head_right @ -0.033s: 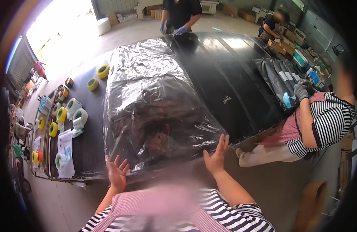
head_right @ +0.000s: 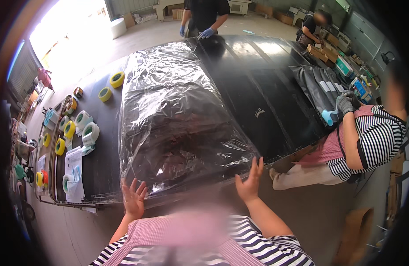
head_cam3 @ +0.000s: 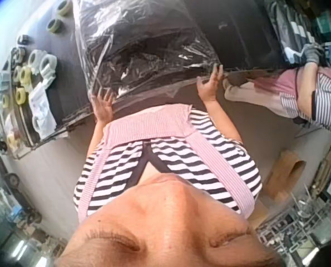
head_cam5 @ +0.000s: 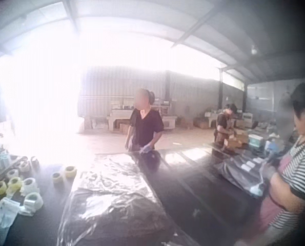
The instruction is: The person prepares shipping labels by hand, places them on black plastic bags, and then bundles multiple bags together inside a large clear plastic sheet on a workshop table.
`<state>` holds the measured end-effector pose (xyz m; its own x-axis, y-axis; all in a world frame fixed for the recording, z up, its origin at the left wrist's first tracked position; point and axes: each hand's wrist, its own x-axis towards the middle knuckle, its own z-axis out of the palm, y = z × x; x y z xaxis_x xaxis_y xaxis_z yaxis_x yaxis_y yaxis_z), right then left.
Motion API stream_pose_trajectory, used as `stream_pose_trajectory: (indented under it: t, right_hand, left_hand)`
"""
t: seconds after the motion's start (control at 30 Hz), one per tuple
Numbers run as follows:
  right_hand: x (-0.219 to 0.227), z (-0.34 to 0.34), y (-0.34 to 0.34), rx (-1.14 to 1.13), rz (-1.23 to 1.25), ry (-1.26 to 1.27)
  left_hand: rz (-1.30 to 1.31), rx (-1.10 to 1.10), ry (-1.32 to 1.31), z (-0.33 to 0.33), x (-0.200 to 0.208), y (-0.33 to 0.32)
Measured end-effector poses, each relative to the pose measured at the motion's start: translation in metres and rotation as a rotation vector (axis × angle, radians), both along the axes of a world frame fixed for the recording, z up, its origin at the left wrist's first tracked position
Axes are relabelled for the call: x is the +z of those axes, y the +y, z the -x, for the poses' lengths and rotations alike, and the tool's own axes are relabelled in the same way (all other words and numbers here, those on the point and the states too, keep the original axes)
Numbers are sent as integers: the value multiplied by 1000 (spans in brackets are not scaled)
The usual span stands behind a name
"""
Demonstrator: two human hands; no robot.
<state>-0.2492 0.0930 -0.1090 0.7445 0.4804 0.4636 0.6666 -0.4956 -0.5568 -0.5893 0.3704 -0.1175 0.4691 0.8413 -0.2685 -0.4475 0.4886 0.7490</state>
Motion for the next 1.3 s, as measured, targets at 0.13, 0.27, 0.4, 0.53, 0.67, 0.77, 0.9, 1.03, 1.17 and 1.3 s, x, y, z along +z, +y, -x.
stream_pose_trajectory:
  t: [0.13,0.27,0.4,0.53,0.67,0.77,0.9,1.03,1.17,1.3]
  right_hand:
    - [-43,-33,-64,-172,-271,358]
    - [-57,-109,-87,69,-332,539]
    - [4,-138,-42,349,134,-88]
    - [12,-167,-3,638,224,-302]
    - [32,-172,48,911,222,-558]
    - [42,-175,60,1004,482,-695]
    - [58,-190,83,1142,559,-458]
    - [58,-200,94,1027,296,523]
    - [52,-201,87,936,16,874]
    - [26,-184,60,910,-372,1144]
  left_hand:
    - [-32,-187,79,46,3,-26]
    - [-232,-404,450,110,32,-48]
    - [-883,-62,1248,170,11,1]
    - [-2011,8,1177,73,76,78]
    - [-2360,-391,1220,14,75,103]
    - [-2423,-611,1221,2,66,111]
    - [-2250,-903,1260,-2,63,120]
    - [-1735,-841,1231,-1,65,123]
    - [-650,-574,729,22,68,126]
    - [-389,-406,541,66,69,132]
